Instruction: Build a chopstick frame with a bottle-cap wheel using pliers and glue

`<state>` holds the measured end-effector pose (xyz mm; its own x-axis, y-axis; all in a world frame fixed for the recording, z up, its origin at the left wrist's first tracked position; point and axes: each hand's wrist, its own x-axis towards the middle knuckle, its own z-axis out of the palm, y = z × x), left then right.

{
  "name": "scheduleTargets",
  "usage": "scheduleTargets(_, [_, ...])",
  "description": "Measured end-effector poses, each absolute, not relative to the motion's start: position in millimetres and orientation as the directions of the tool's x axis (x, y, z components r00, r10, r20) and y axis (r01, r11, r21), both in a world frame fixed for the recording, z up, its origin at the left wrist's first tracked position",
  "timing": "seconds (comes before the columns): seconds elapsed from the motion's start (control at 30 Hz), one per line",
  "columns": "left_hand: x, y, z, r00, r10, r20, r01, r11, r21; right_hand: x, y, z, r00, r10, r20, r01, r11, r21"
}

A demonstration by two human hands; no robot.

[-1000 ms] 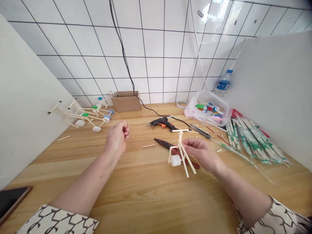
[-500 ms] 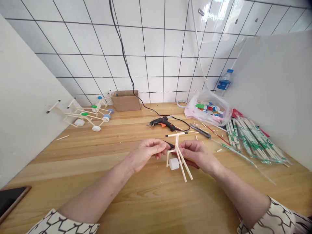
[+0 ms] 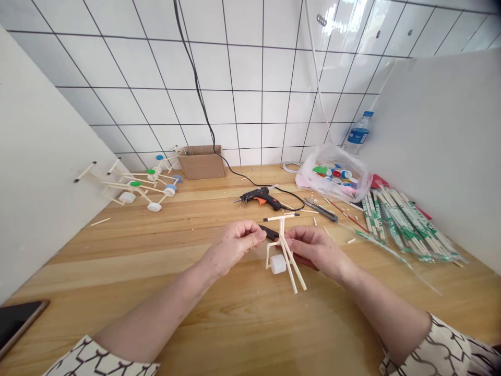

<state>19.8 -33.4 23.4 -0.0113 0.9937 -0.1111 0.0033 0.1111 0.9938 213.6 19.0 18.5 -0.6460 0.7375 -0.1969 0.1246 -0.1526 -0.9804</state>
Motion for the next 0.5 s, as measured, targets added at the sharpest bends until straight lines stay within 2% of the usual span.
scheduleTargets(0.17, [4,-24,19,-0.155,0.984,-0.089,-0.129,0.069,0.989,213,17,31,-0.640,0.737,-0.219,0.125,-0.182,-0.975])
scheduleTargets(0.37, [-33,-10,23,-0.325,0.940,-0.104,-0.180,0.046,0.983,218,20,33,-0.618,0.765,-0.182,0.069,-0.178,-0.982])
scheduleTargets(0.5, [-28,-13,32,-0.310,0.938,-0.156,-0.177,0.104,0.979,218,21,31,-0.624,0.761,-0.178,0.058,-0.182,-0.981])
